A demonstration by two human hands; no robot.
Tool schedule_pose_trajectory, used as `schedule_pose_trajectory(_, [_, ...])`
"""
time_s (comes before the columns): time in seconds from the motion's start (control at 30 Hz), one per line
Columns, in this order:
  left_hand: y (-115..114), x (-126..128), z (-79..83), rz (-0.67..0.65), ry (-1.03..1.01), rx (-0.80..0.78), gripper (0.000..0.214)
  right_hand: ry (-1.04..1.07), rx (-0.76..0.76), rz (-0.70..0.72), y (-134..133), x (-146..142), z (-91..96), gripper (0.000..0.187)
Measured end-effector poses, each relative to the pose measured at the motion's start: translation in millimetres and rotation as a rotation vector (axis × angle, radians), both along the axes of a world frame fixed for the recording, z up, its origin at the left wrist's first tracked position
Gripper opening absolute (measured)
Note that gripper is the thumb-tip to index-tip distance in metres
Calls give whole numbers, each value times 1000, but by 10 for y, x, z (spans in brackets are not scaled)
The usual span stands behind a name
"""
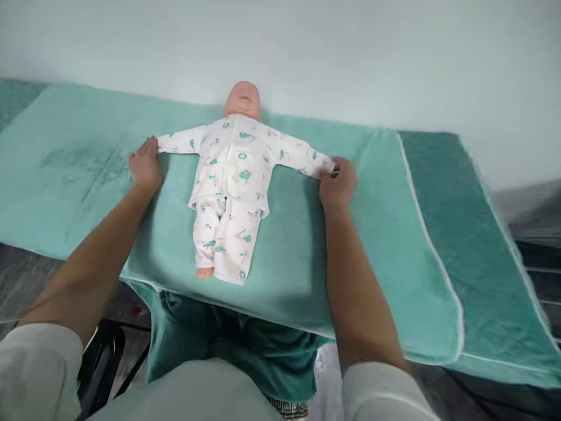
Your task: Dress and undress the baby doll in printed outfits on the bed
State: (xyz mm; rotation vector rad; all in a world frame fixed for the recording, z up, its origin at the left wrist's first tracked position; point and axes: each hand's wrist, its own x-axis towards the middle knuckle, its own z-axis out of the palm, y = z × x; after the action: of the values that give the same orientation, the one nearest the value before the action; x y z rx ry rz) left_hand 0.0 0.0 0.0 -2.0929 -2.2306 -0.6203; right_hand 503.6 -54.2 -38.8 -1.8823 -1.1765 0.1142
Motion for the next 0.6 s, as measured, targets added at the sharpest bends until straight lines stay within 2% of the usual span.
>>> schedule_pose_trajectory(0.17, [-19,34,-28,117,-33,20,53,34,44,-111,74,112,-33,47])
schedule_pose_trajectory(0.27, [-49,84,-60,96,-114,13,50,-33,87,-36,-136,-74,102,48])
schedule_pose_trajectory(0.33, [-84,100,-74,99,-197,10,52,-101,199,133,-477,-380,248,44])
schedule_pose_trajectory(0.43, [-280,96,-83,104,-307,79,60,-126,388,493,-1239,-1064,439,33])
schedule_pose_trajectory(0.53, [-824,144,-100,24,-454,219,53,-49,371,783,-2016,-1754,476,28])
schedule_pose_trajectory(0.6, [-1367,260,-128,-14,-556,268,39,-35,353,826,-2376,-2075,416,29])
